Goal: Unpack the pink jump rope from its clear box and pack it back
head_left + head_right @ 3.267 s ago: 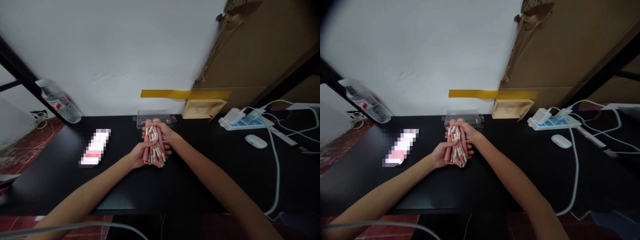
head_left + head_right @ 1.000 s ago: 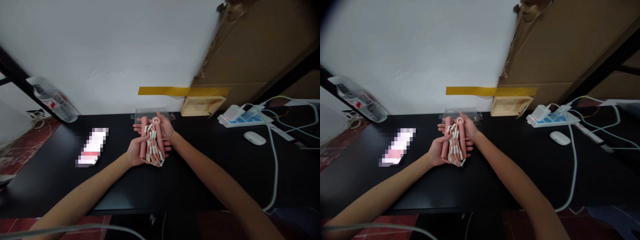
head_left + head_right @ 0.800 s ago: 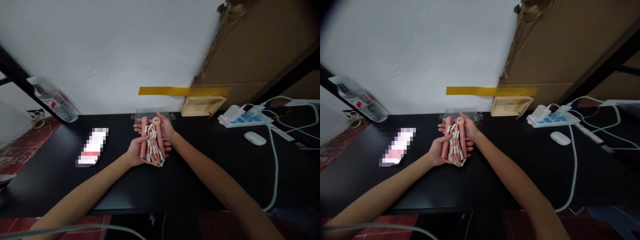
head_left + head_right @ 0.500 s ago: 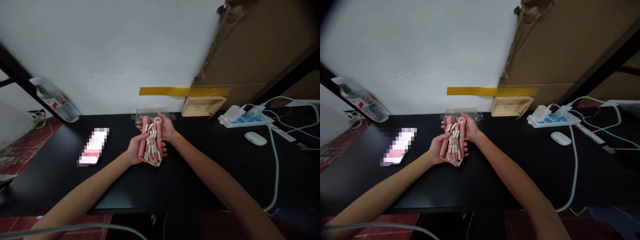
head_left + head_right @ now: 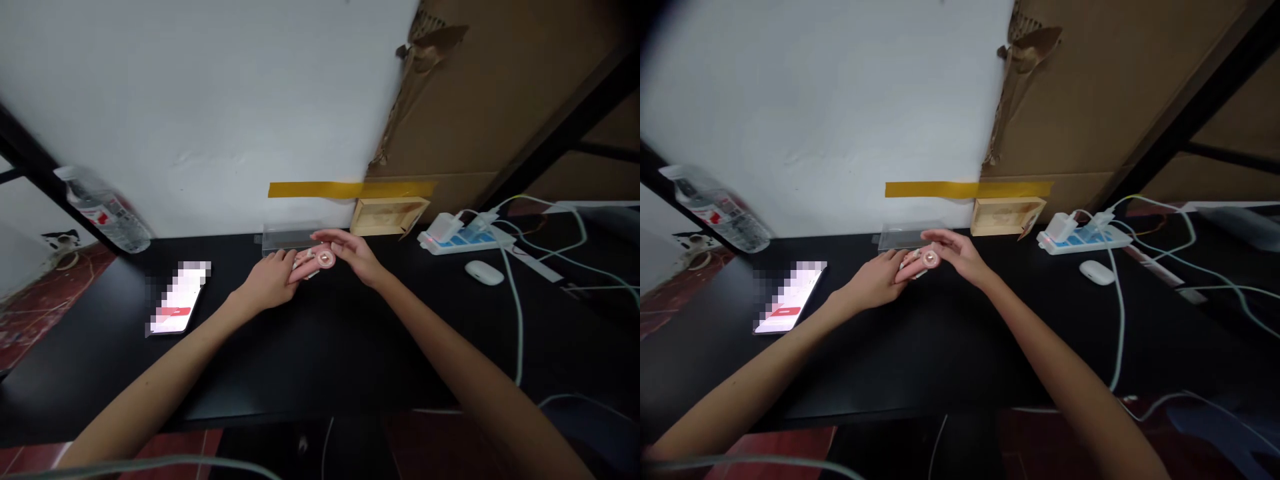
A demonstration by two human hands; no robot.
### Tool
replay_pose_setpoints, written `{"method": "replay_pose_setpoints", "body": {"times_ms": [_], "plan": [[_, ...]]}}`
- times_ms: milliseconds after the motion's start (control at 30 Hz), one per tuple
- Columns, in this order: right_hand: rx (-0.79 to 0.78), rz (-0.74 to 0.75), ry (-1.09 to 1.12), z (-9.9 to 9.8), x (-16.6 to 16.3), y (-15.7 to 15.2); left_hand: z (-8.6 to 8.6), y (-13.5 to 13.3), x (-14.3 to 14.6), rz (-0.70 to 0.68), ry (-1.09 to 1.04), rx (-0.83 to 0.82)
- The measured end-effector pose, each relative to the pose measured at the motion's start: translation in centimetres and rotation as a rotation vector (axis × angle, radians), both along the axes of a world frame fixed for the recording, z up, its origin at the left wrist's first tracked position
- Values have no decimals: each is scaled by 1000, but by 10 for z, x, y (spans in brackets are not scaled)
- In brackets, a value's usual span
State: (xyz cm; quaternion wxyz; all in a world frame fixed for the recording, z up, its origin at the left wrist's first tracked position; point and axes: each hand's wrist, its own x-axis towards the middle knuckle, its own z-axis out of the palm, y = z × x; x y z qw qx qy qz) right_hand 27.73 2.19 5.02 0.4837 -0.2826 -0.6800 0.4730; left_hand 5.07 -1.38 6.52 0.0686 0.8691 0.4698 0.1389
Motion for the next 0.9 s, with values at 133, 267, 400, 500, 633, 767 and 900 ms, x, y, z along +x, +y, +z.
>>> {"method": "replay_pose_setpoints", "body": {"times_ms": [133, 267, 400, 500, 633, 767, 900], "plan": [[271, -207, -345, -24, 16, -12, -17, 6, 20, 69, 263, 122], [447, -198, -687, -37, 19, -16, -28, 11, 26, 24, 313, 177], [432, -141, -817, -40, 20, -17, -32, 13, 21, -5, 263, 175], [409, -115, -862, -42, 21, -17, -33, 13, 12, -83, 200, 153], [393, -100, -886, -46, 22, -18, -42, 11, -10, -170, -1, 153], [417, -97, -893, -50, 18, -17, -57, 7, -30, -68, -275, 47], [477, -85, -896, -50, 10, -18, -67, 7, -31, -74, -392, -63]]}}
